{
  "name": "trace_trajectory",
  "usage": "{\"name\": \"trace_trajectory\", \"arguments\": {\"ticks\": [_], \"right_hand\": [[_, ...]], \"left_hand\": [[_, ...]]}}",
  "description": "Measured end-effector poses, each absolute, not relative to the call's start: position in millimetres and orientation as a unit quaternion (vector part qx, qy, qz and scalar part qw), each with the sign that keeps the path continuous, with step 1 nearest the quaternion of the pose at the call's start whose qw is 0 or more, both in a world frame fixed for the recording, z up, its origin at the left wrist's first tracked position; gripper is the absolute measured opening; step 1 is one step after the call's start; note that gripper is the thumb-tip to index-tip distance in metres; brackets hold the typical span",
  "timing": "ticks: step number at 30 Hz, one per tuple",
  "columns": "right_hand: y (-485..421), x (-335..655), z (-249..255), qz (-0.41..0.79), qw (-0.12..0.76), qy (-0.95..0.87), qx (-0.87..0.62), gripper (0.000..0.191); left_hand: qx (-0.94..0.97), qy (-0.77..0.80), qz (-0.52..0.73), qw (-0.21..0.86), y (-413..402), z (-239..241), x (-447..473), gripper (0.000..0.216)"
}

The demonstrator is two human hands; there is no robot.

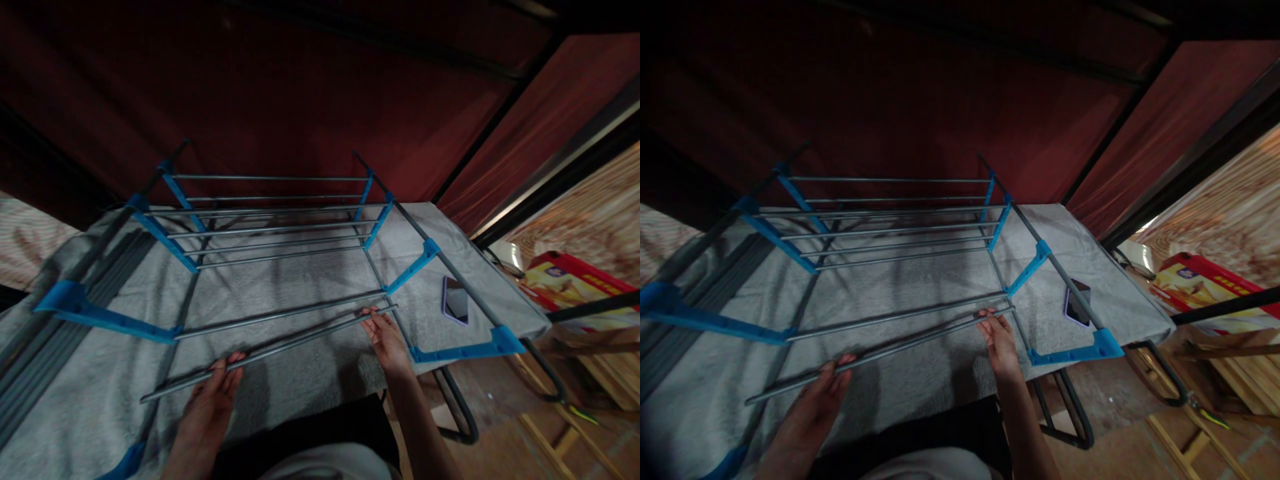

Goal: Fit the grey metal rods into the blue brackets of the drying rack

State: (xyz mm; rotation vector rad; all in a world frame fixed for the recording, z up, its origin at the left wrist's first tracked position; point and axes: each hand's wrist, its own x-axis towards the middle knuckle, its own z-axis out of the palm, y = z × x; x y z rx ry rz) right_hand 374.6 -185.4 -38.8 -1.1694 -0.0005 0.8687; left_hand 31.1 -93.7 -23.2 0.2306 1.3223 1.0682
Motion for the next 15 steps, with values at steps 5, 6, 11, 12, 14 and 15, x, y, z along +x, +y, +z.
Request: {"name": "trace_trajectory", "arguments": {"ticks": [5,6,11,12,14,15], "right_hand": [[-186,363,-45,0.419,0.737,0.01,-0.531,0.02],[-186,360,-46,0.424,0.735,0.011,-0.528,0.021],[-187,350,-50,0.436,0.73,0.001,-0.526,0.02],[-187,349,-51,0.435,0.73,0.002,-0.528,0.019],[-188,350,-54,0.433,0.727,0.008,-0.533,0.017],[-189,350,-56,0.433,0.724,0.013,-0.537,0.016]], "left_hand": [[0.061,0.561,0.479,0.673,-100,-22,51,0.016],[0.059,0.557,0.481,0.675,-102,-22,55,0.018],[0.061,0.54,0.48,0.688,-111,-18,69,0.019],[0.062,0.537,0.482,0.69,-112,-17,70,0.019],[0.063,0.531,0.488,0.69,-114,-16,71,0.02],[0.063,0.528,0.491,0.69,-114,-15,72,0.02]]}}
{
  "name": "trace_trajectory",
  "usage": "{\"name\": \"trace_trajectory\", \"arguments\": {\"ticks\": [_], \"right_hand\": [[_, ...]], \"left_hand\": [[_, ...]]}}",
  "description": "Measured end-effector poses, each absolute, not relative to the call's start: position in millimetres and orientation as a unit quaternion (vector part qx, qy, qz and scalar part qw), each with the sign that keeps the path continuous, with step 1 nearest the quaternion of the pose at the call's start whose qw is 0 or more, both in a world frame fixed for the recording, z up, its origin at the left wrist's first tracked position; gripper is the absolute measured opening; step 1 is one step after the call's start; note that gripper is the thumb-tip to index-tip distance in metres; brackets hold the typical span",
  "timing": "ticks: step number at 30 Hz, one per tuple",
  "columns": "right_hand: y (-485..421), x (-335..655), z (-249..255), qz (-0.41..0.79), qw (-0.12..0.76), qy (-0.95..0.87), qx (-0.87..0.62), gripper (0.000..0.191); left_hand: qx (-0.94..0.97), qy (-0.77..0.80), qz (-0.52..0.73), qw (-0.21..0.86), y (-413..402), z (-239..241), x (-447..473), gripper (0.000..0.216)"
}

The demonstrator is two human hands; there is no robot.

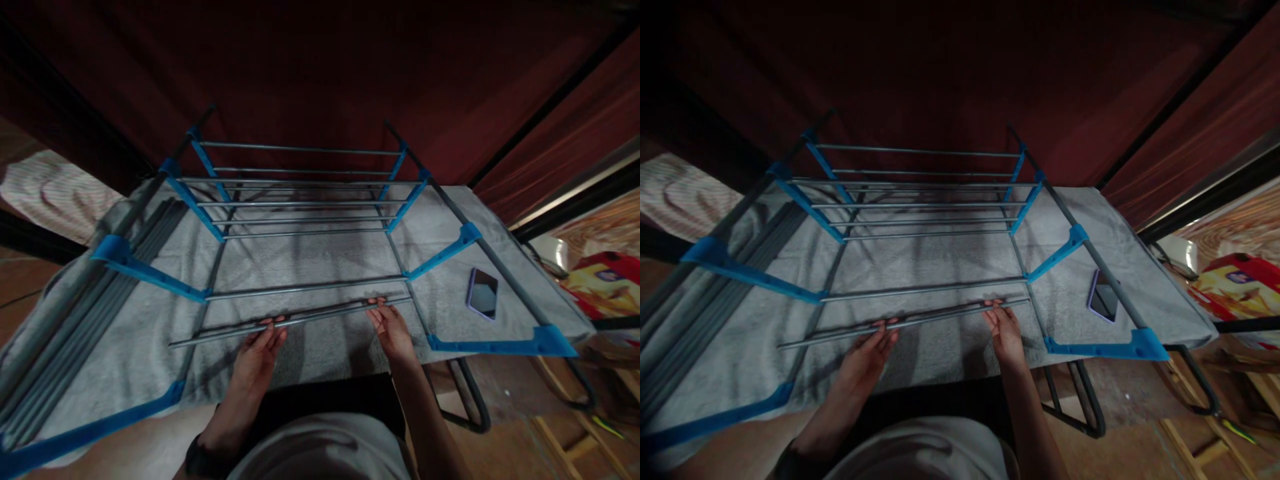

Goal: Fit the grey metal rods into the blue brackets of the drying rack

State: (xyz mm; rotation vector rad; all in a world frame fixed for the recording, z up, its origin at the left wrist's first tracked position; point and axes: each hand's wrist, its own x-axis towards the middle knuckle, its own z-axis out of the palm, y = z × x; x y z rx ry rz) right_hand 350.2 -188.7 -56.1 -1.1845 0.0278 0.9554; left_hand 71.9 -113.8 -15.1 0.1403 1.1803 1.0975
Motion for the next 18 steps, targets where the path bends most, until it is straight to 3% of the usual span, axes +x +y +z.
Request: {"name": "trace_trajectory", "arguments": {"ticks": [18], "right_hand": [[-195,350,-68,0.435,0.732,0.022,-0.524,0.021]], "left_hand": [[0.143,0.516,0.467,0.704,-119,-12,92,0.019]]}}
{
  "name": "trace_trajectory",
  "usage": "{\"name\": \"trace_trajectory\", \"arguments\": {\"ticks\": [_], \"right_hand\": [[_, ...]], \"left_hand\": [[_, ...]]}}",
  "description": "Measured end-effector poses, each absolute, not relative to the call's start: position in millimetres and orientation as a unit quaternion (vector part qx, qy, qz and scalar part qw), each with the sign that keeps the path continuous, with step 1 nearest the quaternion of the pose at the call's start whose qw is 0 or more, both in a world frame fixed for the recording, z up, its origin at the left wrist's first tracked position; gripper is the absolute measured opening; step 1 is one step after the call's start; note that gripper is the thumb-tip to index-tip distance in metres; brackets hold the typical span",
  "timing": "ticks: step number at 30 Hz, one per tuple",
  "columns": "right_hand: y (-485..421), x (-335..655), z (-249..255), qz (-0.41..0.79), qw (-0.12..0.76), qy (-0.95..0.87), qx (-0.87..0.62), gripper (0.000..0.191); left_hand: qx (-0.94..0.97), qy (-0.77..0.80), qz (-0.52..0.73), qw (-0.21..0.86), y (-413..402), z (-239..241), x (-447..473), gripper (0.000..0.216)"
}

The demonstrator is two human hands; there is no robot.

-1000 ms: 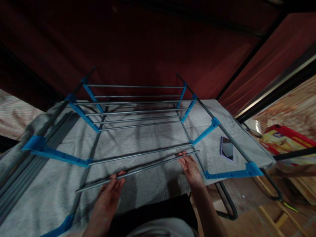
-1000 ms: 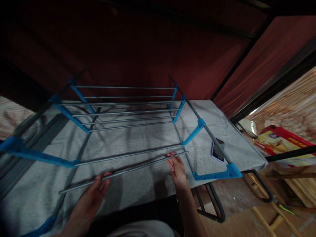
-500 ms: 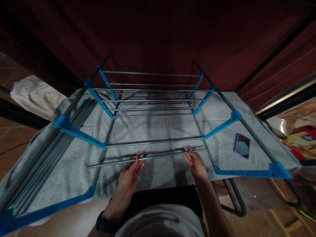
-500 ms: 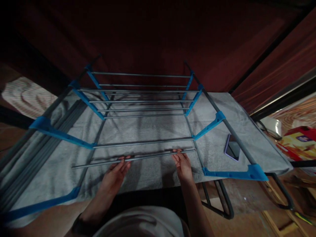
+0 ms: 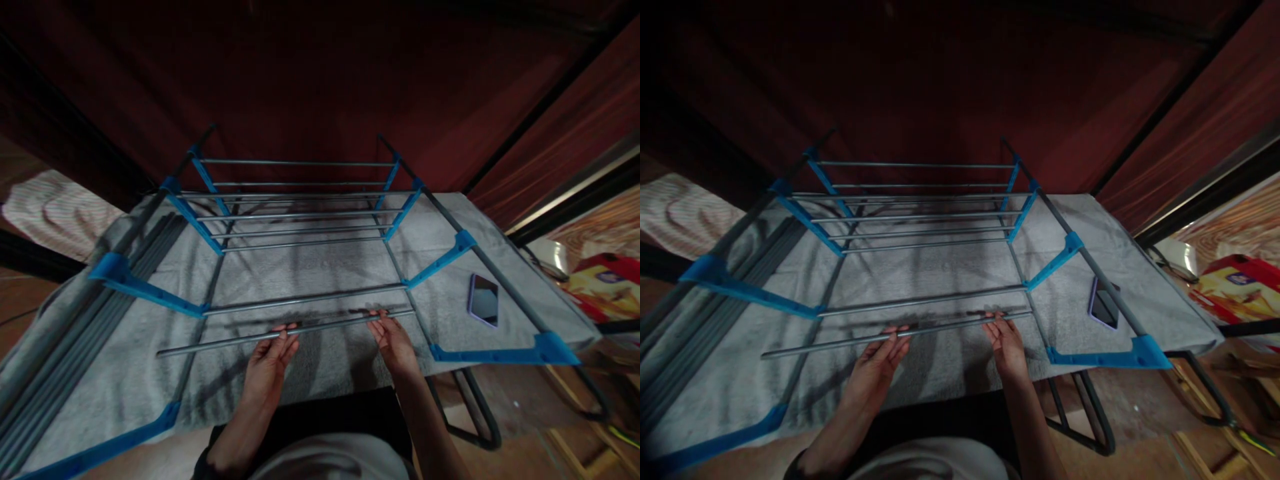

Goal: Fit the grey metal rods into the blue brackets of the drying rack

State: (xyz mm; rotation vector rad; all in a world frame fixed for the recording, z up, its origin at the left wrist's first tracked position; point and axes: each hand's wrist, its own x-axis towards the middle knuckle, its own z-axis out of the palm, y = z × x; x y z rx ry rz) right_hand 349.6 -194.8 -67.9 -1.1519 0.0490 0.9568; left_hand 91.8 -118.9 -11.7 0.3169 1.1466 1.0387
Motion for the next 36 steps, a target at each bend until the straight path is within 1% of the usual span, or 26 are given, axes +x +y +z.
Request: {"name": "trace_trajectory", "arguments": {"ticks": [3,6,13,17,19,21,26,32,36], "right_hand": [[-196,345,-70,0.451,0.736,0.016,-0.505,0.024],[-195,336,-66,0.467,0.741,0.028,-0.482,0.023],[-186,303,-43,0.513,0.737,0.055,-0.436,0.027],[-181,289,-33,0.526,0.74,0.057,-0.416,0.025],[-180,286,-28,0.525,0.745,0.057,-0.407,0.025],[-179,287,-24,0.525,0.75,0.057,-0.399,0.026],[-184,300,-24,0.525,0.745,0.084,-0.402,0.025],[-204,317,-43,0.493,0.745,0.117,-0.434,0.023],[-212,329,-47,0.477,0.755,0.119,-0.435,0.016]], "left_hand": [[0.18,0.501,0.47,0.704,-123,-11,98,0.029],[0.219,0.49,0.477,0.695,-127,-6,107,0.036],[0.31,0.454,0.487,0.679,-130,15,127,0.039],[0.318,0.441,0.501,0.673,-131,22,131,0.043],[0.314,0.433,0.5,0.681,-131,24,132,0.048],[0.312,0.419,0.492,0.697,-132,25,133,0.049],[0.317,0.391,0.459,0.732,-136,14,145,0.043],[0.313,0.385,0.439,0.749,-147,-14,168,0.046],[0.356,0.378,0.414,0.748,-151,-10,184,0.045]]}}
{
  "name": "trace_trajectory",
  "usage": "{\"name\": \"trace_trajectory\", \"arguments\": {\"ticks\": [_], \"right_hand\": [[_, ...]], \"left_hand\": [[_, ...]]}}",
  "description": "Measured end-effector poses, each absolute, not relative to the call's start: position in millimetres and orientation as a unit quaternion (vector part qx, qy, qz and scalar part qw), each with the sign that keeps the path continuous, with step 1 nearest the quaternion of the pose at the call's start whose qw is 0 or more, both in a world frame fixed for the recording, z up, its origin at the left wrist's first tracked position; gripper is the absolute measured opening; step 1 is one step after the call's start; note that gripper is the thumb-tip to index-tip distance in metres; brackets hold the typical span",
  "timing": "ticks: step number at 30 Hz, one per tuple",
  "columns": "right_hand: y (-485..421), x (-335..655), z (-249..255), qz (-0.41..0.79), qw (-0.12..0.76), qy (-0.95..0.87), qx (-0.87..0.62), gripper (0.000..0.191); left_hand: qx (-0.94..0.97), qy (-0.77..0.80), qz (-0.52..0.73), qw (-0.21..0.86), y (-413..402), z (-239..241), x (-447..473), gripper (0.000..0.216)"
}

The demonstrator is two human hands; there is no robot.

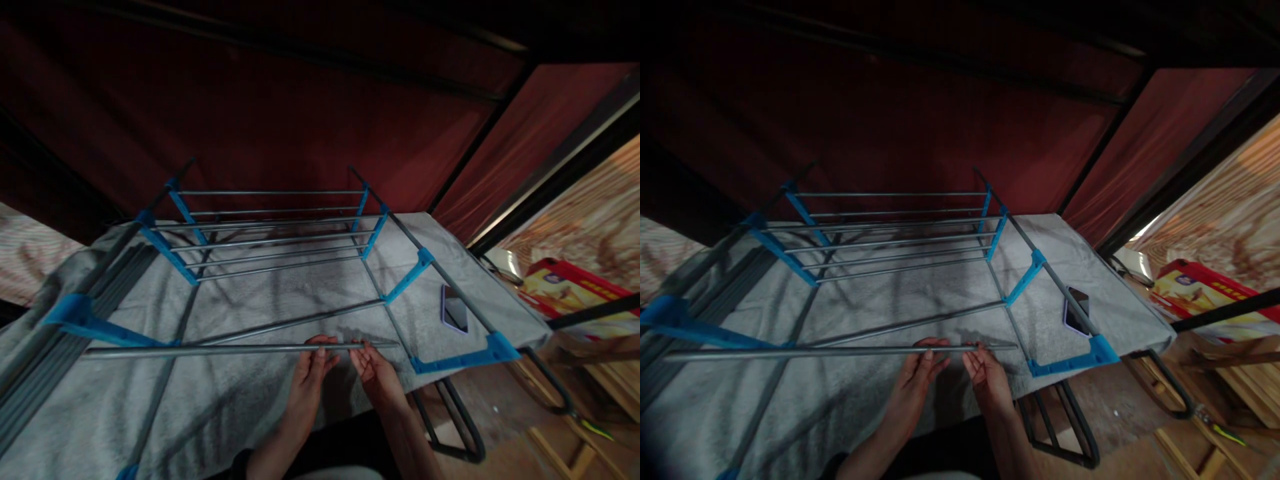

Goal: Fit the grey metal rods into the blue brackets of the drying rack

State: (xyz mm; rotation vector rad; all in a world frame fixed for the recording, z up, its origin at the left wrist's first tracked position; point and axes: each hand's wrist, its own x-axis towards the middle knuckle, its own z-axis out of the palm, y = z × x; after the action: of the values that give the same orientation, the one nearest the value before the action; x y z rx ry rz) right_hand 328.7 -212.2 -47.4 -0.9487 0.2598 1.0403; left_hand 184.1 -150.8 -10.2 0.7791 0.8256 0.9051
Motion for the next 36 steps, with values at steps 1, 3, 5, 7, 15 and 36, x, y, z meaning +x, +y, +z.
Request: {"name": "trace_trajectory", "arguments": {"ticks": [1,3,5,7,15,36], "right_hand": [[-213,331,-46,0.477,0.755,0.118,-0.434,0.014],[-212,333,-39,0.489,0.75,0.117,-0.43,0.011],[-210,330,-30,0.523,0.731,0.107,-0.424,0.011],[-207,322,-19,0.578,0.699,0.074,-0.414,0.02],[-204,285,5,0.696,0.595,-0.09,-0.391,0.033],[-194,328,38,0.521,0.702,-0.084,-0.478,0.032]], "left_hand": [[0.382,0.375,0.407,0.74,-150,-6,187,0.042],[0.44,0.375,0.397,0.713,-147,6,189,0.037],[0.496,0.38,0.405,0.668,-140,19,188,0.035],[0.542,0.389,0.428,0.61,-130,33,182,0.036],[0.665,0.421,0.449,0.423,-97,88,141,0.039],[0.851,0.352,0.347,0.175,-77,40,109,0.032]]}}
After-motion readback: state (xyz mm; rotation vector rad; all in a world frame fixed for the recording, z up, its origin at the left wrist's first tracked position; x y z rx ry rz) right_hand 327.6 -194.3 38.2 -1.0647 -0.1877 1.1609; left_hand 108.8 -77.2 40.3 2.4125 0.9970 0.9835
